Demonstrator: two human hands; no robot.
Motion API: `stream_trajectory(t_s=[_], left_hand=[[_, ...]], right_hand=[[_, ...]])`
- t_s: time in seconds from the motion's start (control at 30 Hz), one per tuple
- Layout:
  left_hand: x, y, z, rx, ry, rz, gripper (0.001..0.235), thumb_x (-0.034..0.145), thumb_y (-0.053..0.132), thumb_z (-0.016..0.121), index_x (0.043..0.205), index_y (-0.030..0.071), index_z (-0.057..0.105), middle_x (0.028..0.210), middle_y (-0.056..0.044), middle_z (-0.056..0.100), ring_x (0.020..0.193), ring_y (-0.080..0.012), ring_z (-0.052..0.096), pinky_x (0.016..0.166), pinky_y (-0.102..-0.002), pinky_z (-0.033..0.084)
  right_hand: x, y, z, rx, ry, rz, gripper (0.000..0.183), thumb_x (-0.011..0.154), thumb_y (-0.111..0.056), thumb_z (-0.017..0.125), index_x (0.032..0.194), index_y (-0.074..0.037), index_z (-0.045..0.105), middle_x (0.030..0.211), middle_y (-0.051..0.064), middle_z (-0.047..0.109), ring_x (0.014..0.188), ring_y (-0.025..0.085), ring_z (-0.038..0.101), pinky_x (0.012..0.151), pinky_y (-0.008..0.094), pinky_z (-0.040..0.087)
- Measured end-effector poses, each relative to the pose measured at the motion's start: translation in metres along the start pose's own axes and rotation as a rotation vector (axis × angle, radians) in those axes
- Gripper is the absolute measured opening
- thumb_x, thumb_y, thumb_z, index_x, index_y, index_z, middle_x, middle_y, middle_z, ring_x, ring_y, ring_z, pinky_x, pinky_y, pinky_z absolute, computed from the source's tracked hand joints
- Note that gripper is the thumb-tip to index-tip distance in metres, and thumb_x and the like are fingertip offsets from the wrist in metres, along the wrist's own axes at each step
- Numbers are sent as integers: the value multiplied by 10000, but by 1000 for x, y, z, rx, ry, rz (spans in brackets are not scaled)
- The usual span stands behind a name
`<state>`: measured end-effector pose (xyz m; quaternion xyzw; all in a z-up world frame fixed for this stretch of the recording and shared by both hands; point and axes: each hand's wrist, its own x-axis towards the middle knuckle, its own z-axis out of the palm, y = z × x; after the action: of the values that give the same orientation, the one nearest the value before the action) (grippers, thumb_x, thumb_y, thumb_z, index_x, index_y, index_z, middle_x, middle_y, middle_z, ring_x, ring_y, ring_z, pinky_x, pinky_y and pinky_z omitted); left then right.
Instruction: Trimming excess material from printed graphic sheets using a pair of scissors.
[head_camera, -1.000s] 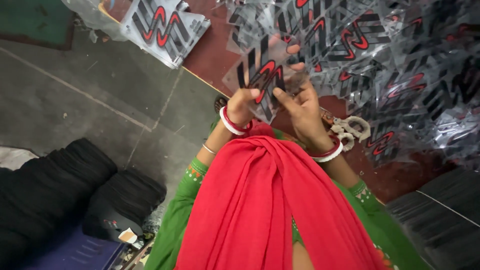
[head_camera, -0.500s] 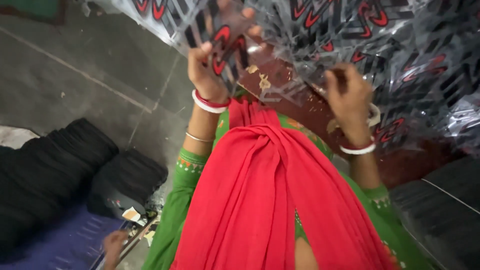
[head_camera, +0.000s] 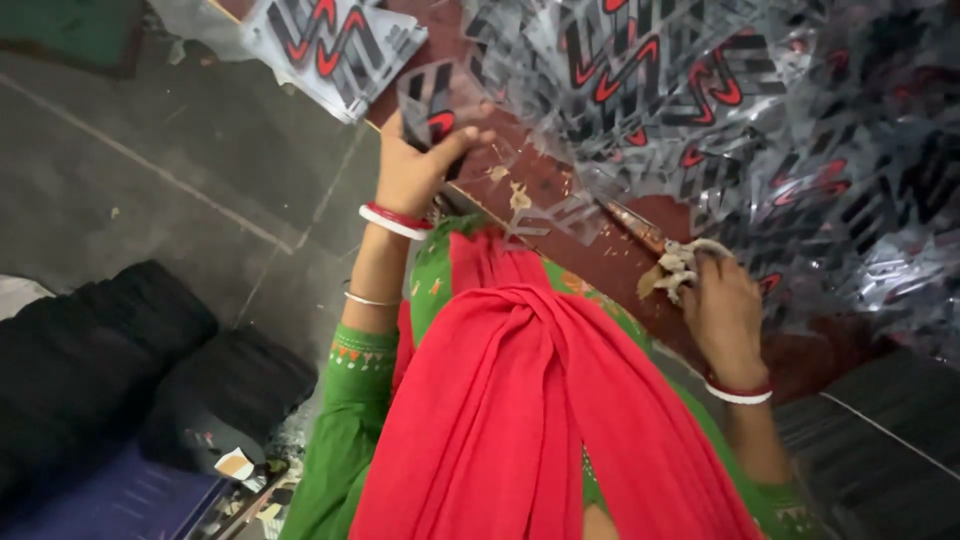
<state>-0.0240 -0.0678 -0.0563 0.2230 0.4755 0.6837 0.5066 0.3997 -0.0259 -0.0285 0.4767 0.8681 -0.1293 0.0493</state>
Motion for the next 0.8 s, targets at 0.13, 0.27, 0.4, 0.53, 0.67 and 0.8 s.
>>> stream_trajectory(t_s=[0.13,0.27,0.4,0.53,0.67,0.8], left_hand=[[3,0,8,31,-60,58,309,955,-91,694,1249,-68,601,1152,-166,753,986,-263,777,886,-358,643],[1,3,13,35,-5,21,312,940,-58,723,1236,-59,624,1056,-120,746,919,-236,781,825,-344,648],[-1,-5,9,268,25,137,293,966,-10,789,1243,-28,693,976,-53,730,845,-129,690,763,-270,578],[0,0,29,239,39,81,277,949,42,788,1214,10,715,829,-15,718,712,-88,676,648,-237,542],[-1,12,54,172,96,11,268,914,53,773,1171,13,707,788,-15,713,654,-99,692,564,-252,551],[1,-10,58,143,148,96,265,900,32,800,1148,-5,714,892,-40,747,731,-107,713,645,-259,587]], right_hand=[[13,-11,-20,5,-347,143,427,851,-206,771,1229,-47,651,1143,195,680,1079,371,650,923,464,503],[-28,52,44,542,-531,241,433,858,-180,768,1243,-21,649,1120,152,676,1026,266,642,875,369,517],[-40,40,37,1523,-692,362,454,872,-104,727,1297,9,611,1066,48,639,922,121,608,767,246,492],[-16,6,26,1901,-681,409,411,958,-134,723,1310,25,584,1015,15,584,838,85,578,684,187,446],[10,-37,3,1909,-666,249,419,970,-202,702,1320,-12,571,1048,4,592,865,65,577,729,168,448],[20,-34,27,1697,-723,110,406,1027,-230,685,1338,-19,531,1092,-19,546,895,38,525,756,174,429]])
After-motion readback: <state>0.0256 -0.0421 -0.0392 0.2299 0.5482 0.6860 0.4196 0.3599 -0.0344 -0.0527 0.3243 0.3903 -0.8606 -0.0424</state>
